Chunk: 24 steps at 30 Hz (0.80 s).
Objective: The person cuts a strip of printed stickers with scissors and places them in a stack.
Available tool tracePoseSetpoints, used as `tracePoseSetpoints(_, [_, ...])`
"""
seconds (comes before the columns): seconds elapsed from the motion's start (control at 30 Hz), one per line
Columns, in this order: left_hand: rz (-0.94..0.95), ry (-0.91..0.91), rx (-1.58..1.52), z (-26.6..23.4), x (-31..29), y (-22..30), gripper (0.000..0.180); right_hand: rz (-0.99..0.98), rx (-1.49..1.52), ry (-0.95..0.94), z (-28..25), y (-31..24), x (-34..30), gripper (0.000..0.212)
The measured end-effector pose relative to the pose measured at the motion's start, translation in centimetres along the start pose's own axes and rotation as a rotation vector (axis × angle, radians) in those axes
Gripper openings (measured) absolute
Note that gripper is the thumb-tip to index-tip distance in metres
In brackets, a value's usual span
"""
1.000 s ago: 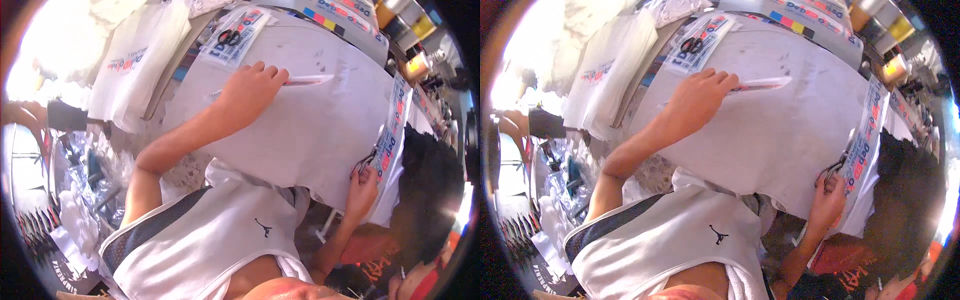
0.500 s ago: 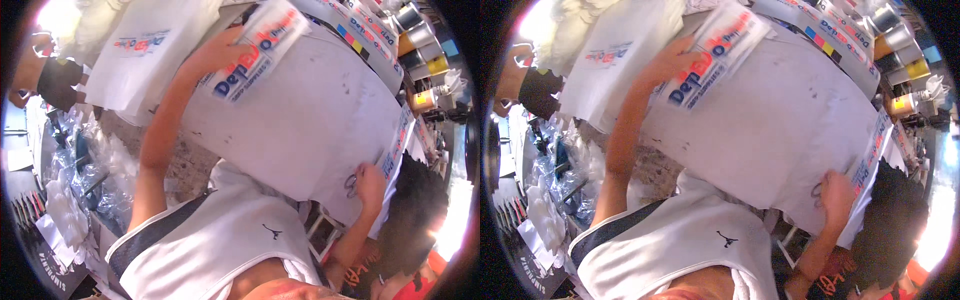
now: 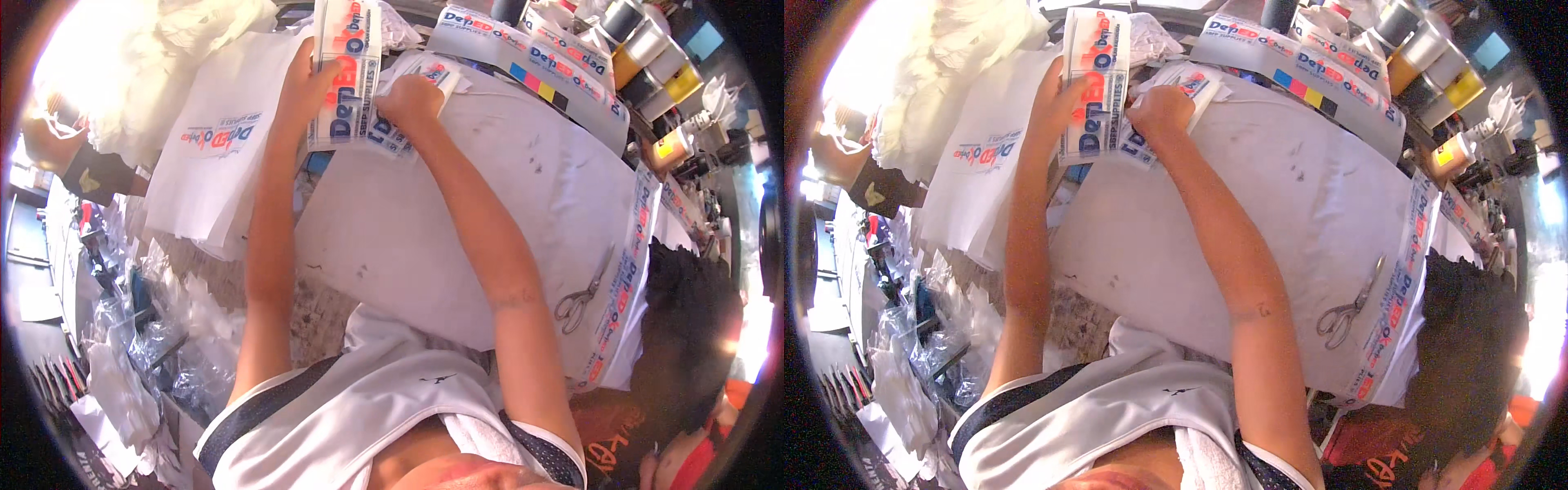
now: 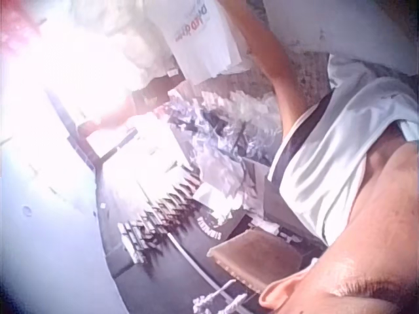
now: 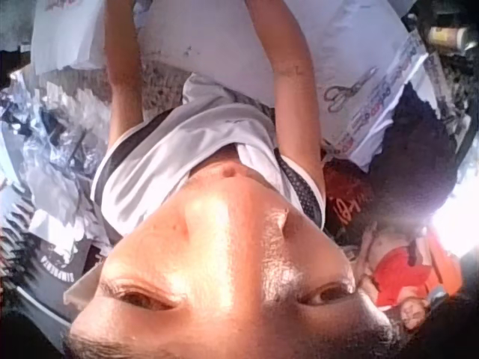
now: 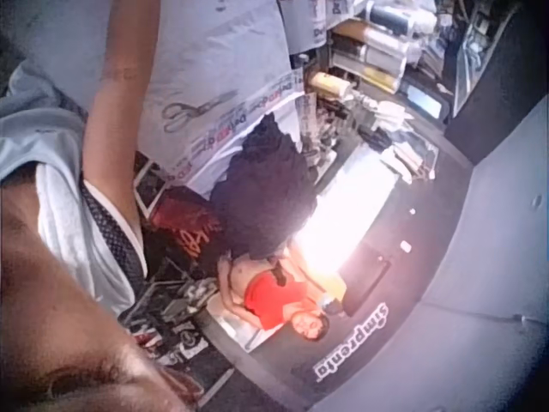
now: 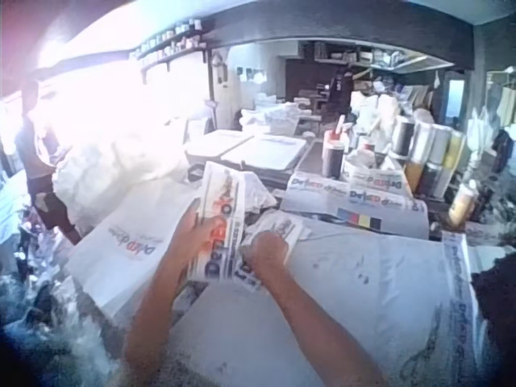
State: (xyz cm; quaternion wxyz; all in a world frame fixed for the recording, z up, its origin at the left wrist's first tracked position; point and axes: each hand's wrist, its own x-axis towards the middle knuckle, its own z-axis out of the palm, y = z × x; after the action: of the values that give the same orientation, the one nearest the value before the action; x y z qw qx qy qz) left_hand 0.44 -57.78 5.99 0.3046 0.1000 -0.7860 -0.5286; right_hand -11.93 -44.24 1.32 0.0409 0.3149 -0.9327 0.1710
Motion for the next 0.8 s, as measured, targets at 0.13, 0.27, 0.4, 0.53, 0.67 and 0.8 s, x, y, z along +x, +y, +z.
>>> tracePoseSetpoints(0.13, [-0.065,-0.03,-0.123,1.2,2.0,-1.9,0.048,0.111,0.158,-0.019,-1.4,2.5,-0.2,0.054])
tracePoseSetpoints(0.27, [0.07,-0.115,0.026,4.4,5.0,-7.4,0.051,0.367,0.604,-0.028,-3.0,9.5,-1.3,0.061])
tracePoseSetpoints(0.4, [-0.275,-0.52,0.41,9.4,4.9,-5.9,0.061,0.452,0.708,0.101,-4.6,13.9,-3.3,0.062])
tracePoseSetpoints(0.53, [0.056,-0.198,0.889,11.5,3.5,-7.8,0.058,0.341,0.517,0.218,-5.3,12.6,-2.9,0.064])
tracePoseSetpoints(0.67, [0.116,-0.124,1.01,10.6,3.7,-10.0,0.047,0.252,0.371,0.245,-4.5,7.0,-1.9,0.061])
tracePoseSetpoints(0.8, [0.299,-0.25,0.902,10.2,4.6,-10.8,0.029,0.128,0.287,0.218,-5.5,2.2,-1.5,0.069])
